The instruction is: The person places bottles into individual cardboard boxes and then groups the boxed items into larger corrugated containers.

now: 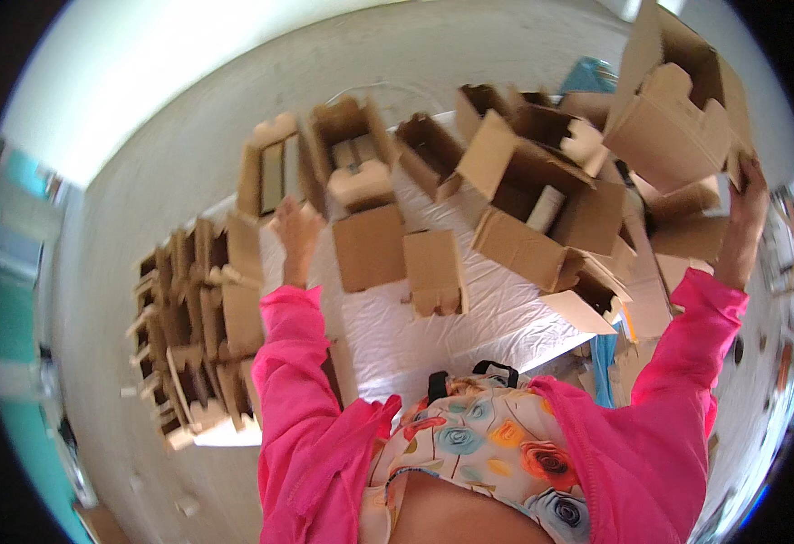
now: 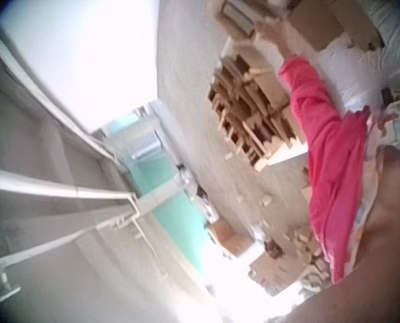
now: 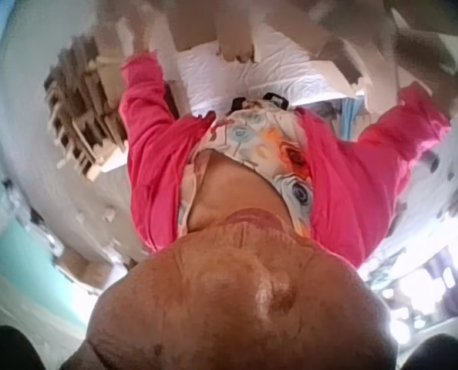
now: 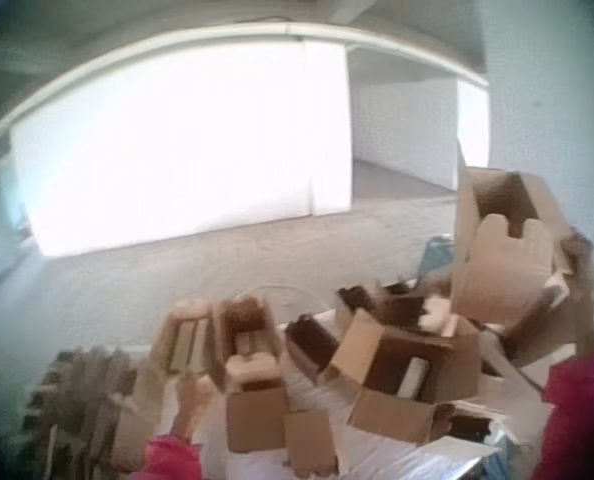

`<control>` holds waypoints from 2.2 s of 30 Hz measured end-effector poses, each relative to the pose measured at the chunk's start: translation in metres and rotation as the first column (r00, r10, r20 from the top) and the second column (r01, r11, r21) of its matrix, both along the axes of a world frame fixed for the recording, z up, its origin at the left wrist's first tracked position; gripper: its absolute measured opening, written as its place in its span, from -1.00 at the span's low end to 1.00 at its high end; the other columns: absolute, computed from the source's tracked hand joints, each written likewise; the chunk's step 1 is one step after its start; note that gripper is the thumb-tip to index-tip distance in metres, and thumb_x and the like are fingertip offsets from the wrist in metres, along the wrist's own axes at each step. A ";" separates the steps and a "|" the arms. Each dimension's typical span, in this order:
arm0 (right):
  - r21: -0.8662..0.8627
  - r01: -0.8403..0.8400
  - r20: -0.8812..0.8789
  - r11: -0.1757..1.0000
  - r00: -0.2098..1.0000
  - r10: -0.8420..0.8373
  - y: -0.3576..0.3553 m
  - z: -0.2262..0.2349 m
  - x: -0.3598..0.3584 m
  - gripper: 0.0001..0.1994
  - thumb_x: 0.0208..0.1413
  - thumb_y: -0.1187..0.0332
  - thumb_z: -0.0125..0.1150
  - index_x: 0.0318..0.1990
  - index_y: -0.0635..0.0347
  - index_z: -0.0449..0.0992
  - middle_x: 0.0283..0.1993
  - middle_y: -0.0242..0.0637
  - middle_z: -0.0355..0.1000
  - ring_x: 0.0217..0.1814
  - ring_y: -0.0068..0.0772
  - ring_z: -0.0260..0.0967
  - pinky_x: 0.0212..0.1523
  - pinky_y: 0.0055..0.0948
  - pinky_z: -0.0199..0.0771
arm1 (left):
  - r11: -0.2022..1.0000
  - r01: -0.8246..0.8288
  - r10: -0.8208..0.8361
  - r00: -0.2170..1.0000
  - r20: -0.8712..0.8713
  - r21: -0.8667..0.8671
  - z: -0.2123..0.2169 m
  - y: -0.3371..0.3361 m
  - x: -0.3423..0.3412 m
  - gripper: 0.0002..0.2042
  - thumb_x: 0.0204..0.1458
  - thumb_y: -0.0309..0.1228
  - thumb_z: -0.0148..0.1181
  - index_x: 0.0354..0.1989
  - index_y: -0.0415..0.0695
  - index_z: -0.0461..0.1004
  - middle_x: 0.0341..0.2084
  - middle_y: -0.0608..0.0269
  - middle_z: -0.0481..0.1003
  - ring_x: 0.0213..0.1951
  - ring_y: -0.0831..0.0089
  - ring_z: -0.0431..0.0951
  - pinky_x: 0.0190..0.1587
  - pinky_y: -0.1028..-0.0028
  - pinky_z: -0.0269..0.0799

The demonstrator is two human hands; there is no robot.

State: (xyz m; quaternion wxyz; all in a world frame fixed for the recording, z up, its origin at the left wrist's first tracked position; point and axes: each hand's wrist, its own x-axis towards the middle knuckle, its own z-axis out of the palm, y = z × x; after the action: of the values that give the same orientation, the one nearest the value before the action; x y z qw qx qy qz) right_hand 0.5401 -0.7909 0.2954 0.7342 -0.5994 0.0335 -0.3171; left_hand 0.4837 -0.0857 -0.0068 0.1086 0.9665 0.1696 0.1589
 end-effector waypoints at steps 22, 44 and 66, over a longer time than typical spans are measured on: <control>0.091 0.590 0.244 0.803 0.768 -0.592 -0.071 0.031 -0.127 -0.67 -0.06 0.64 -0.09 -0.06 0.47 0.26 -0.10 -0.10 0.27 -0.15 -0.34 0.30 -0.24 -0.51 0.39 | 0.929 -0.167 0.168 0.985 0.023 0.330 0.049 0.048 0.032 -0.82 -0.15 -0.35 -0.06 -0.58 -0.07 0.49 -0.60 0.09 0.47 -0.53 0.10 0.48 -0.52 0.23 0.34; -0.004 -0.223 -0.185 0.975 0.958 0.219 -0.049 -0.016 -0.037 -0.58 -0.02 0.40 -0.07 0.06 0.28 0.20 0.01 -0.21 0.25 0.03 -0.43 0.19 -0.02 -0.52 0.20 | 0.821 0.301 -0.127 0.925 0.358 -0.485 0.103 -0.011 -0.140 -0.39 -0.32 -0.49 0.25 0.01 -0.24 0.16 -0.12 0.03 0.30 -0.09 0.23 0.33 -0.03 0.46 0.24; -0.393 -0.362 -0.327 0.845 0.914 0.240 0.128 -0.083 -0.054 -0.73 -0.11 0.43 0.12 -0.20 0.33 0.40 -0.26 -0.27 0.40 -0.31 -0.49 0.33 -0.26 -0.53 0.34 | 0.978 0.019 0.026 0.977 -0.211 0.208 0.087 -0.060 -0.094 -0.79 -0.27 -0.44 0.08 -0.37 0.04 0.45 -0.38 0.33 0.43 -0.15 0.26 0.33 -0.21 0.28 0.35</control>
State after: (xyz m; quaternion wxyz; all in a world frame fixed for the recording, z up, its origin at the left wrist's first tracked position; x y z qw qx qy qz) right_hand 0.4857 -0.6631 0.2122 0.6067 -0.7859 -0.0377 -0.1130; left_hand 0.3894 -0.1460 0.0799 -0.0127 0.9838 0.1642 0.0716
